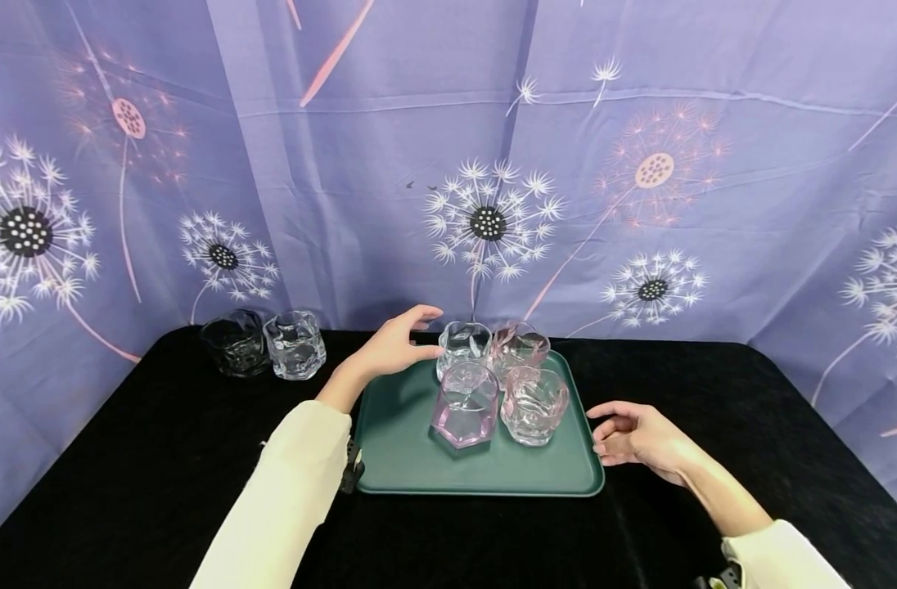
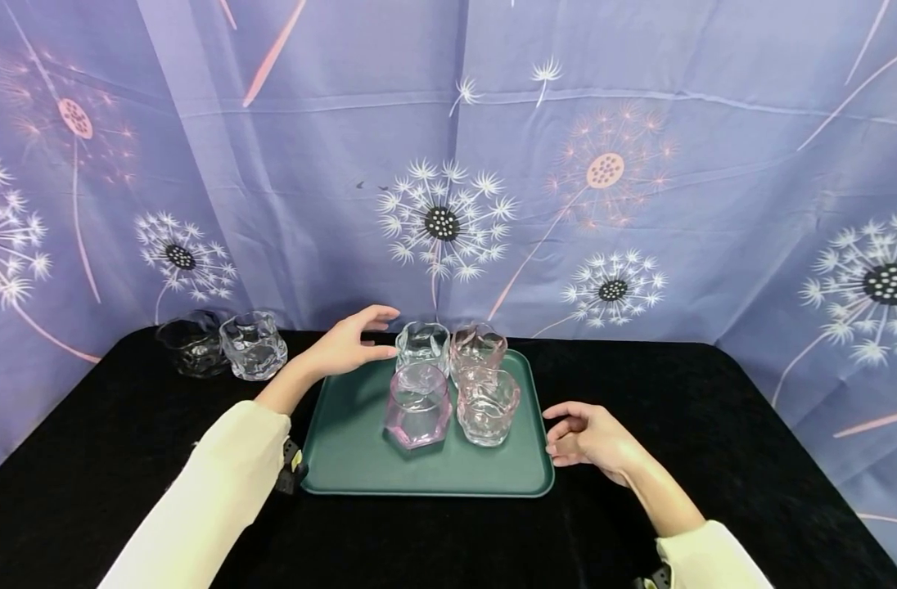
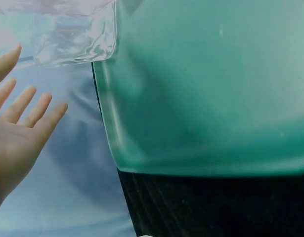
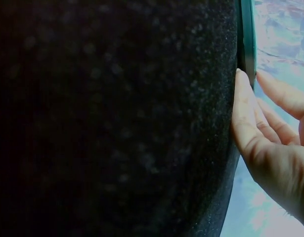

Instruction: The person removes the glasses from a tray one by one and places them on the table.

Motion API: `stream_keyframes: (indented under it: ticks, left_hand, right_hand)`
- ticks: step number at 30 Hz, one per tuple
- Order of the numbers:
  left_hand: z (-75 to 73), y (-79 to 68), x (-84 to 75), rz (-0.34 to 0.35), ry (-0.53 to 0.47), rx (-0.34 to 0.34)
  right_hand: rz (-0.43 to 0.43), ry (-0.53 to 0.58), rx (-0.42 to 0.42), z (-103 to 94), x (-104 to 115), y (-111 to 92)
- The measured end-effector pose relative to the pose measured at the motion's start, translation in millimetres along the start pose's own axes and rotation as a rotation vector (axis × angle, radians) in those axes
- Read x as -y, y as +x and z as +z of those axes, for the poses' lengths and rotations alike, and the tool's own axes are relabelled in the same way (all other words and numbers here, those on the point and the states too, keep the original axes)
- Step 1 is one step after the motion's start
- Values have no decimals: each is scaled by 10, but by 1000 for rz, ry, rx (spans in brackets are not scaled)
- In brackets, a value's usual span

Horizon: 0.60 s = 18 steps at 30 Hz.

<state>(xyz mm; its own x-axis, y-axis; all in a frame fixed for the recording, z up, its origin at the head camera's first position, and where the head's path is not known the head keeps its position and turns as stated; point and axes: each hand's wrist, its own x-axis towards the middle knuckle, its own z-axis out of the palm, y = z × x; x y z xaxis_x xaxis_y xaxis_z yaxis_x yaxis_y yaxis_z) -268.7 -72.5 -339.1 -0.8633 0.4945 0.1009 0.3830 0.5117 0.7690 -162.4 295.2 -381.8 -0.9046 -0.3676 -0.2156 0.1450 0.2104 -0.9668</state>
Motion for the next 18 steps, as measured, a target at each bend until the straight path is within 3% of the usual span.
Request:
stream_keyframes:
  ticks: [18]
  left_hand:
    - [151, 160, -21, 13, -19, 41]
  right_hand:
    - [17, -12, 14, -24, -4, 18]
